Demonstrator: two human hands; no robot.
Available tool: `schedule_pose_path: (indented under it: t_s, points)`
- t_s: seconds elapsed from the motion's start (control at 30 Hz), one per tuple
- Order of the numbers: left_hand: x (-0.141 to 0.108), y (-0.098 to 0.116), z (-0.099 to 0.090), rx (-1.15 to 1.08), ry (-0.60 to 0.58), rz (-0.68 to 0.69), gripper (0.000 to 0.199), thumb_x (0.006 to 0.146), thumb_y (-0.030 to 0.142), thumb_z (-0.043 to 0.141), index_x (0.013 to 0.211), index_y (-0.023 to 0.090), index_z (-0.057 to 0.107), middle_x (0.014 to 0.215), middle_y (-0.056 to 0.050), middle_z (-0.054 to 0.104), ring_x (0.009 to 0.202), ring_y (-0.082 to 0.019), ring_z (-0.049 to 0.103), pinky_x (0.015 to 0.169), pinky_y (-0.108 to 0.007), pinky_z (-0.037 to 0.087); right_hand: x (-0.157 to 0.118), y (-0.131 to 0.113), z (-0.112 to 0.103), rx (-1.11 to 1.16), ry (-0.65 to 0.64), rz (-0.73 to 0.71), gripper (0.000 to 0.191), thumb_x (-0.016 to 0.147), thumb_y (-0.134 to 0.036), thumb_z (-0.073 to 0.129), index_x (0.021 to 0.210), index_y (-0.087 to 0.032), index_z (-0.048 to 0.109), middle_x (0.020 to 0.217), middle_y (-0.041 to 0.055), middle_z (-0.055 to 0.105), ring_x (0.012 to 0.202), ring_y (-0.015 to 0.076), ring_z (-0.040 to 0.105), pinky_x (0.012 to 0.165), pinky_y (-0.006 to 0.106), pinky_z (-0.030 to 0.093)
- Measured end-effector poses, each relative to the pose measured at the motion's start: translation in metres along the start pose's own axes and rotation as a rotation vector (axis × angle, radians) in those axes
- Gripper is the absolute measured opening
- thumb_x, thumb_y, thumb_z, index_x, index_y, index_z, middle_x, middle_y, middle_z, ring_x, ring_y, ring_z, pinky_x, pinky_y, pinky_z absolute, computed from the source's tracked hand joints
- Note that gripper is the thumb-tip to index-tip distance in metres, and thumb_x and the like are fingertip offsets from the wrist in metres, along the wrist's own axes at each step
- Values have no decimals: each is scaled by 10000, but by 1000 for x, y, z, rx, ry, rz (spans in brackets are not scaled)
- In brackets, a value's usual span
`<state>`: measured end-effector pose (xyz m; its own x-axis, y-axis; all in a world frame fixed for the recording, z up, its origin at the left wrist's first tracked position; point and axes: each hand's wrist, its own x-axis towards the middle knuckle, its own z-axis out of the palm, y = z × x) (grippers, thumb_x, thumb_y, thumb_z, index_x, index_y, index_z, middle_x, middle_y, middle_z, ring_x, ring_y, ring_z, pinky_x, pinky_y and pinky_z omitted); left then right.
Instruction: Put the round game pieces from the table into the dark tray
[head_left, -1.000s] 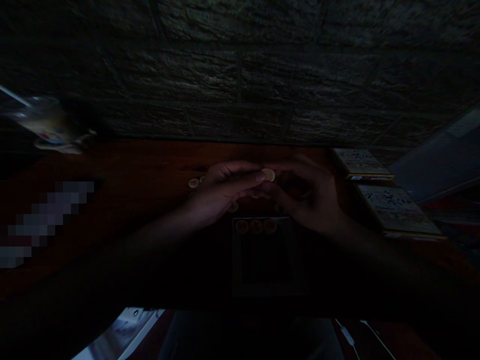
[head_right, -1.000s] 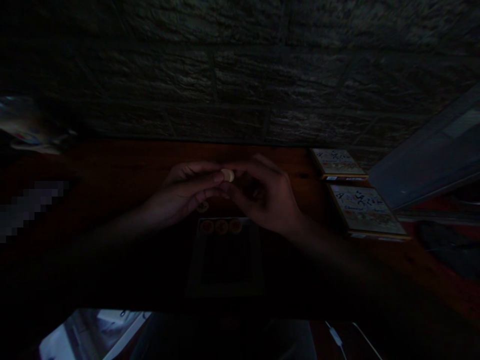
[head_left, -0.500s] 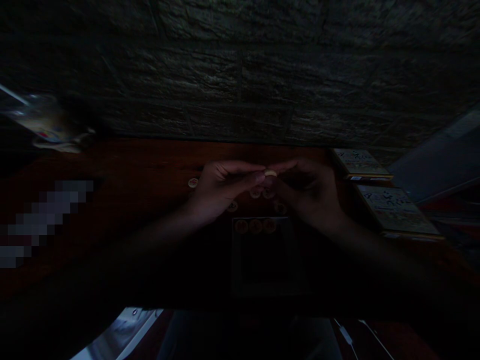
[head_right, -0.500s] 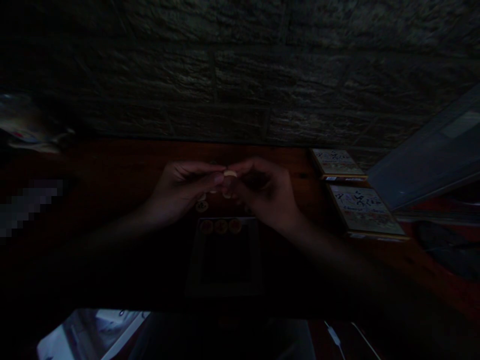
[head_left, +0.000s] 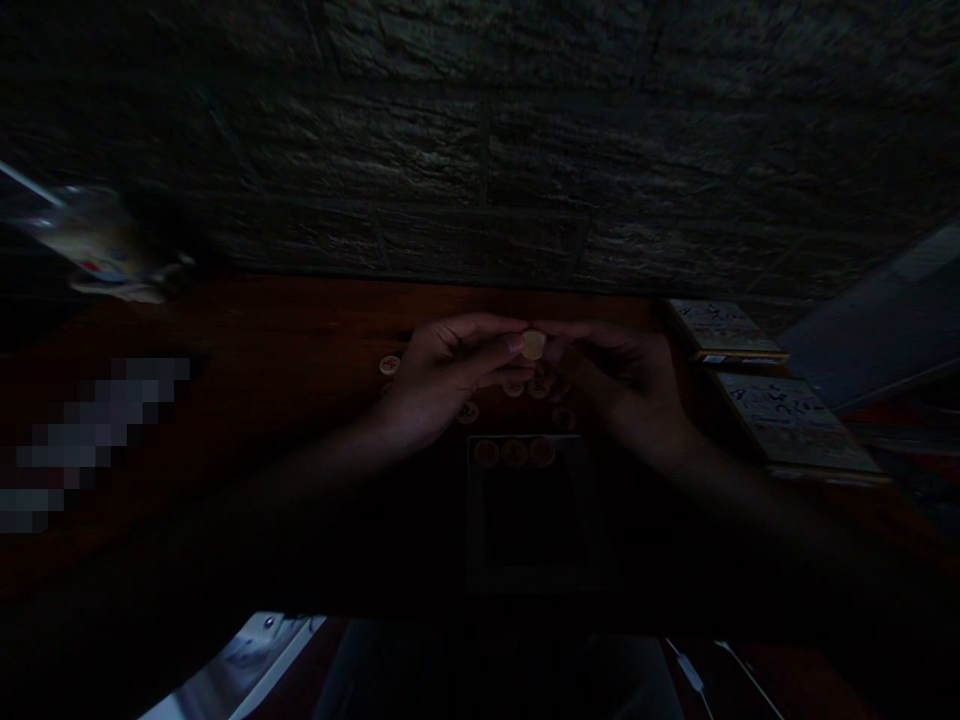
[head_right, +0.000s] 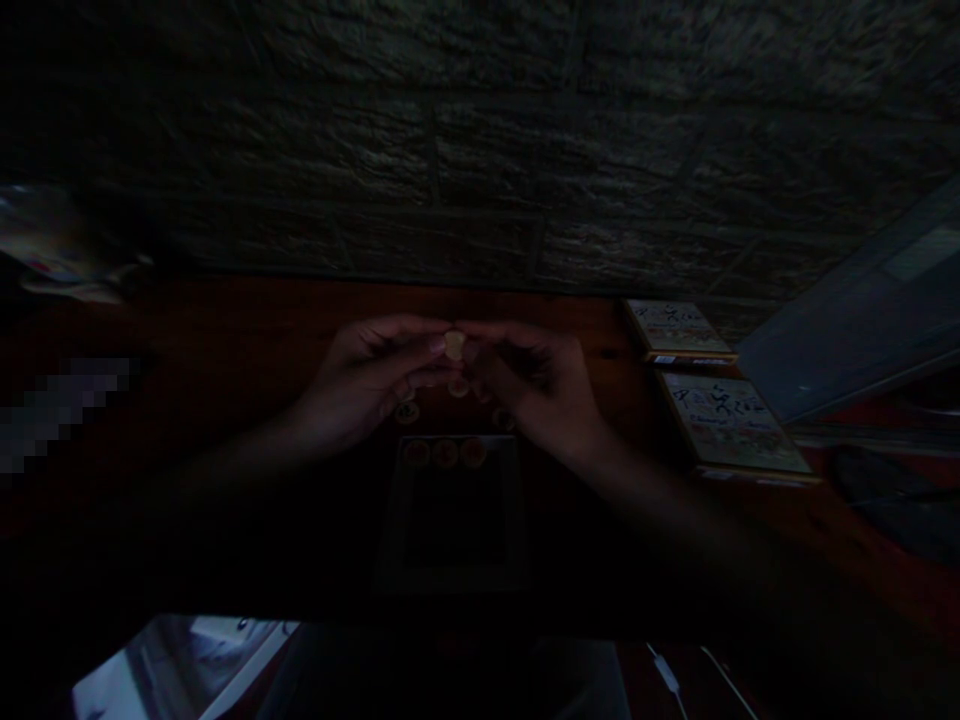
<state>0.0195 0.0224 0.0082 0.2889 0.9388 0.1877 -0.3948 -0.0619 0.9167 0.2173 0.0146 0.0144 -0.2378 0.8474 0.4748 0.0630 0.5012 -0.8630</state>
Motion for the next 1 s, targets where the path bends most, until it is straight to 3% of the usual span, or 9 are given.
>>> schedule_pose_path:
  t_s: [0.2,0.37,0.7,1.0]
  points:
    - [0,1,0,-88,-30,-63,113,883,211,861,981,163,830,1008,-47,836,857,-163,806,814,-270,662,0,6,-6,-284,0,-218,284,910,-286,844,1190,-266,801,1005,40,759,899,193,735,764,334,621]
    - [0,2,1,-94,-24,-139,163,880,285,854,945,140,818,959,-78,832,852,-200,808,827,-316,664,0,4,-9,-429,-21,-334,278,899,-258,843,1168,-264,777,1024,43,724,876,198,691,757,353,607]
    - [-3,4,4,-130,-64,-160,144,870,254,851,962,144,837,1031,-87,833,926,-214,805,882,-337,659,0,6,-10,-454,-22,-380,258,907,-286,840,1156,-260,779,1026,48,717,896,213,694,734,350,586]
    - [-1,0,2,-92,-61,-109,138,895,262,833,985,160,807,998,-62,824,911,-207,806,863,-337,663,3,-3,-15,-534,-100,-389,217,878,-195,803,1087,-224,754,920,19,750,739,166,687,665,304,566]
